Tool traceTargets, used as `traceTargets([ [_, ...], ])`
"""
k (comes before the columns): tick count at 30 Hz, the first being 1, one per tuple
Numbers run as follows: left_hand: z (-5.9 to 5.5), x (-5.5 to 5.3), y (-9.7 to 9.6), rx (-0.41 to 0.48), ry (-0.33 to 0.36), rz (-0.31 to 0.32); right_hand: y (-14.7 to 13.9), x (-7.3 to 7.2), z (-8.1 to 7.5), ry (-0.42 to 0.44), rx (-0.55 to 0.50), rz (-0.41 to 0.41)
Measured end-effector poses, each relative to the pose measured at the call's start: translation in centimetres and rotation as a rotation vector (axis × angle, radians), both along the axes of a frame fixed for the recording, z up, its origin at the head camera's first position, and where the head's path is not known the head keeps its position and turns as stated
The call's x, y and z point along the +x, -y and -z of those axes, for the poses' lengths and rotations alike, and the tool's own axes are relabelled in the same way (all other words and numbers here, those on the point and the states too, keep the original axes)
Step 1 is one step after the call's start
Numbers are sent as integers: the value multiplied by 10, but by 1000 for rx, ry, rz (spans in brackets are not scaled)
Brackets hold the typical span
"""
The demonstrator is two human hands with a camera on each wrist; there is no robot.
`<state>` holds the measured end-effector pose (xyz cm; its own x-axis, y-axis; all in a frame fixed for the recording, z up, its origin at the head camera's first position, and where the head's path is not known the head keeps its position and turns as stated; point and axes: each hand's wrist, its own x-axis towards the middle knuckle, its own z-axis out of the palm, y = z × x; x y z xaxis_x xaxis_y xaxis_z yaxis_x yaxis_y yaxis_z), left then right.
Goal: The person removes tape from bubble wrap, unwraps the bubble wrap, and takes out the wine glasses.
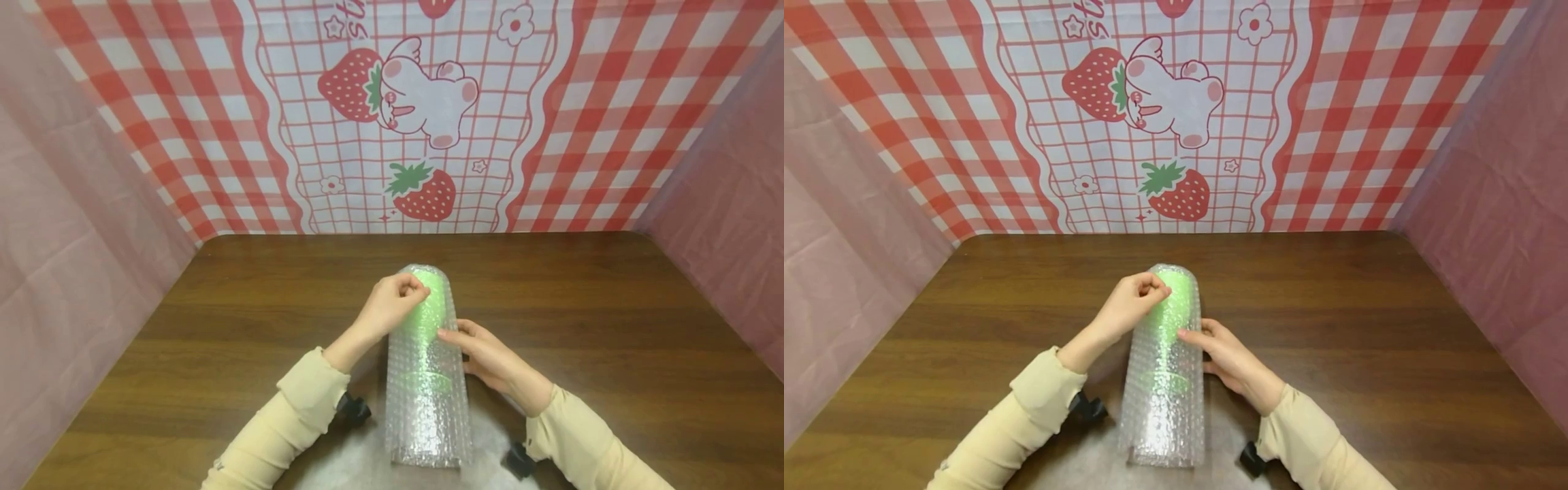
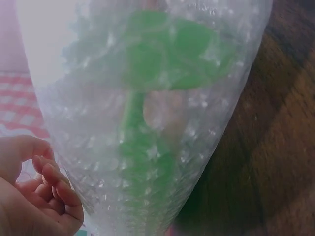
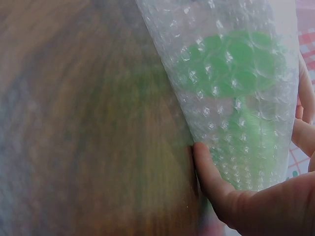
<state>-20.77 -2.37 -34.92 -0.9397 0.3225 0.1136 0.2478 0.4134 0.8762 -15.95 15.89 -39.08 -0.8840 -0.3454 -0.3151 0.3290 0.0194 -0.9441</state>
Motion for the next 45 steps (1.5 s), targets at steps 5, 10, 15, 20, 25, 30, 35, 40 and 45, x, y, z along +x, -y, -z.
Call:
traceTargets([
  [5, 1, 1, 2, 32, 19, -10, -1, 1, 1, 0, -2, -6],
  [10, 3, 1, 4, 62, 21, -22, -1, 1, 1, -5, -4, -8],
  [15, 2, 0, 5, 113, 22, -15, -1, 1, 1, -6, -9, -6],
  [20, -1, -2, 7, 162, 2, -14, -2, 1, 0, -8, -8, -1],
  [25, -3, -2, 12, 172, 0, -19, -3, 3, 1, -8, -11, -9],
  [30, -5, -3, 16, 211, -3, -38, -3, 3, 3, -16, -24, -7],
  [35, -9, -4, 18, 252, 21, -30, -4, 4, 4, -28, -52, -17],
  [40, -28, 10, 19, 274, 28, -47, -5, 4, 3, -33, -71, -41],
  [45, -18, 0, 22, 290, 43, -63, -5, 5, 2, -33, -88, -48],
])
